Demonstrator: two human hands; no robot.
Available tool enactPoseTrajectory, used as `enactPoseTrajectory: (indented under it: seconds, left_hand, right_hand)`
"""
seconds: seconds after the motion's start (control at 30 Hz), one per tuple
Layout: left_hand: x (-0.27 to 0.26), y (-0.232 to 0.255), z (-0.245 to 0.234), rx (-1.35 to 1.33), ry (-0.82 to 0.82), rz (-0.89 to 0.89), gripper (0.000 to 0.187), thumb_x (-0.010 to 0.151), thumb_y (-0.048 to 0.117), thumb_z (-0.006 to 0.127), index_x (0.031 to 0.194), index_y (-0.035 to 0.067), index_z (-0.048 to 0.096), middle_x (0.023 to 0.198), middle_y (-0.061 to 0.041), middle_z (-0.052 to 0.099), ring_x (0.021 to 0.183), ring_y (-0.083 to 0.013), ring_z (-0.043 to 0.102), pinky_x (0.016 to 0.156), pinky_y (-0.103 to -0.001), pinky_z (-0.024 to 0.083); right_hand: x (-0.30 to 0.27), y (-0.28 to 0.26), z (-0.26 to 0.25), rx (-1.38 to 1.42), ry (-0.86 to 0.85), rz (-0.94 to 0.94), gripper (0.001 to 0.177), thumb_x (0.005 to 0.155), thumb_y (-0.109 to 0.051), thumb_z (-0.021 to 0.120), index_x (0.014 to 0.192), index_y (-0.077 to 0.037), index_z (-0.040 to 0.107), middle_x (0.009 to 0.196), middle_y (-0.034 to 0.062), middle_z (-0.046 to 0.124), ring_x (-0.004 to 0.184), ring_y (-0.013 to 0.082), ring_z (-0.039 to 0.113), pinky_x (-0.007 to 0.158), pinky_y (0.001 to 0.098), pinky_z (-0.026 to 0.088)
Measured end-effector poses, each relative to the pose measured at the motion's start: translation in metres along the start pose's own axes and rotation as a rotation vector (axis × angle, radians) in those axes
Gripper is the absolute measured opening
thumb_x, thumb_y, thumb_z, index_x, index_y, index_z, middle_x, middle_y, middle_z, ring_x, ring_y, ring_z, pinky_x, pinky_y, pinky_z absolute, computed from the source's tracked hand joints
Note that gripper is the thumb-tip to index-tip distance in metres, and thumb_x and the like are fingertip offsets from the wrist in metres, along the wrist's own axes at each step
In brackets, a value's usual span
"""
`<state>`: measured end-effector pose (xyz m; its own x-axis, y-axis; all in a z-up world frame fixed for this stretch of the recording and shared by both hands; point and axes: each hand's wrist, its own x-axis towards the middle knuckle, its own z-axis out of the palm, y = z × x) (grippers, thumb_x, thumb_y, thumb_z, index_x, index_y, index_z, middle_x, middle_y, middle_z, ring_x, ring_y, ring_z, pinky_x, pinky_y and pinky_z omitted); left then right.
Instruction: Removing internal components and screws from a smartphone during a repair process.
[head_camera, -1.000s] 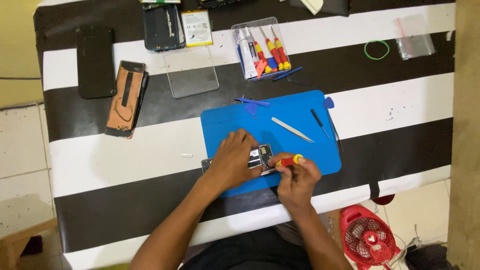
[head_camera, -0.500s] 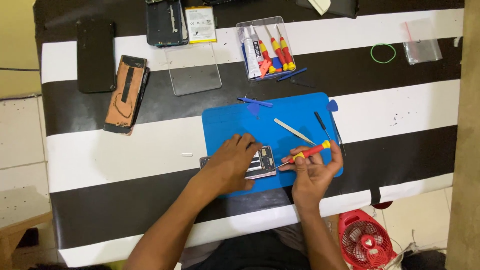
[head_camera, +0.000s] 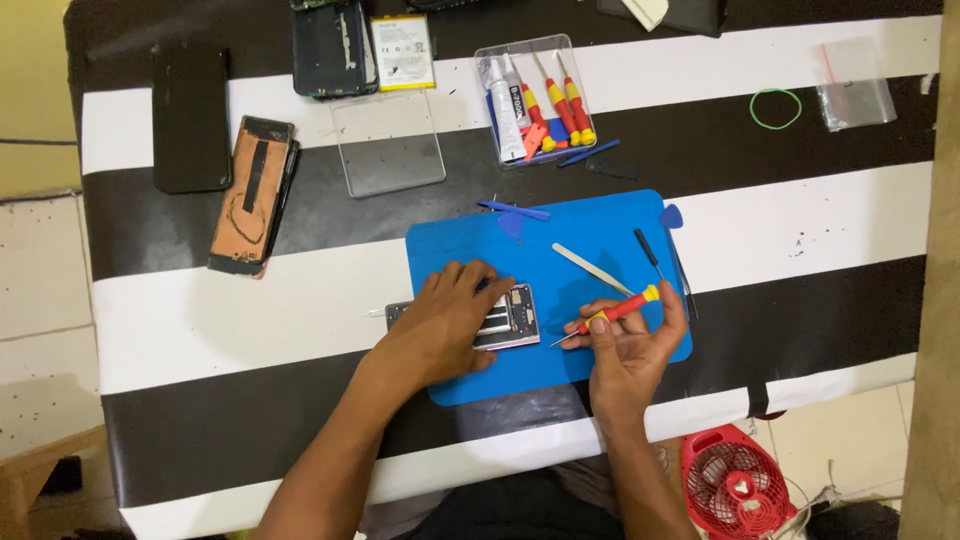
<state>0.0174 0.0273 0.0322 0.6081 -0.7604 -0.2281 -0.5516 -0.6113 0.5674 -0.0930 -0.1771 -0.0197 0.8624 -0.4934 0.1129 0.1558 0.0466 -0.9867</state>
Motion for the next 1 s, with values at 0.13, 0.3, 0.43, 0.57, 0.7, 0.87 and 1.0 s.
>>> enactPoseTrajectory:
  seconds: [0.13,0.3,0.43,0.57,0.7,0.87,1.0]
  left_hand:
    - [-0.004,0.000,-0.008,-0.037,0.013,-0.006,0.085,0.069,0.028,0.093,0.143,0.004,0.057,0.133,-0.019,0.056,0.122,-0.0395,0.051,0.105,-0.049,0.043]
    - [0.000,-0.011,-0.016,-0.142,0.327,-0.021,0.048,0.083,0.024,0.082,0.125,0.007,0.070,0.115,-0.016,0.068,0.111,-0.0381,0.064,0.094,-0.050,0.052]
    - [0.001,-0.018,-0.012,-0.130,0.398,-0.064,0.031,0.090,0.023,0.075,0.119,0.011,0.072,0.109,-0.009,0.070,0.106,-0.0324,0.068,0.090,-0.045,0.054]
    - [-0.006,-0.004,-0.018,-0.077,0.122,-0.137,0.065,0.076,0.031,0.086,0.133,0.010,0.063,0.129,-0.013,0.060,0.120,-0.0372,0.057,0.099,-0.051,0.048]
    - [-0.004,0.004,0.004,0.114,-0.049,-0.146,0.100,0.058,0.031,0.100,0.141,0.005,0.051,0.136,-0.019,0.046,0.124,-0.0455,0.047,0.099,-0.055,0.045]
    - [-0.007,-0.004,-0.020,-0.100,0.025,-0.070,0.082,0.060,0.030,0.092,0.130,-0.001,0.064,0.123,-0.023,0.063,0.111,-0.0450,0.062,0.091,-0.052,0.053]
    - [-0.012,-0.019,-0.032,-0.731,0.227,0.072,0.067,0.076,0.046,0.068,0.128,0.003,0.069,0.114,-0.024,0.074,0.100,-0.0432,0.069,0.085,-0.055,0.057]
  right_hand:
    - [-0.001,0.002,-0.003,-0.006,-0.007,0.013,0.073,0.102,-0.003,0.054,0.159,-0.017,0.011,0.099,0.0205,0.064,0.077,0.0244,0.070,0.062,0.0315,0.070]
    - [0.001,0.008,-0.006,0.001,0.012,-0.014,0.076,0.102,-0.004,0.055,0.161,-0.018,0.009,0.099,0.0224,0.065,0.076,0.0263,0.071,0.064,0.0343,0.070]
    - [0.000,0.000,-0.001,-0.031,0.007,-0.016,0.079,0.101,-0.004,0.057,0.163,-0.019,0.008,0.101,0.0225,0.065,0.078,0.0264,0.071,0.066,0.0348,0.070]
    - [0.001,-0.002,0.001,-0.050,-0.006,-0.007,0.075,0.102,-0.005,0.055,0.162,-0.018,0.012,0.102,0.0208,0.065,0.079,0.0249,0.071,0.065,0.0334,0.069]
    - [0.004,0.001,-0.002,-0.034,-0.013,0.010,0.071,0.102,-0.006,0.057,0.159,-0.017,0.016,0.100,0.0190,0.066,0.079,0.0232,0.071,0.064,0.0302,0.068]
    - [0.004,0.003,-0.003,-0.010,-0.014,0.004,0.071,0.102,-0.005,0.056,0.160,-0.016,0.016,0.101,0.0194,0.066,0.078,0.0234,0.071,0.062,0.0299,0.068]
    - [0.004,0.002,-0.003,0.021,-0.006,-0.005,0.070,0.103,-0.005,0.055,0.160,-0.016,0.016,0.101,0.0200,0.065,0.078,0.0241,0.071,0.063,0.0301,0.068]
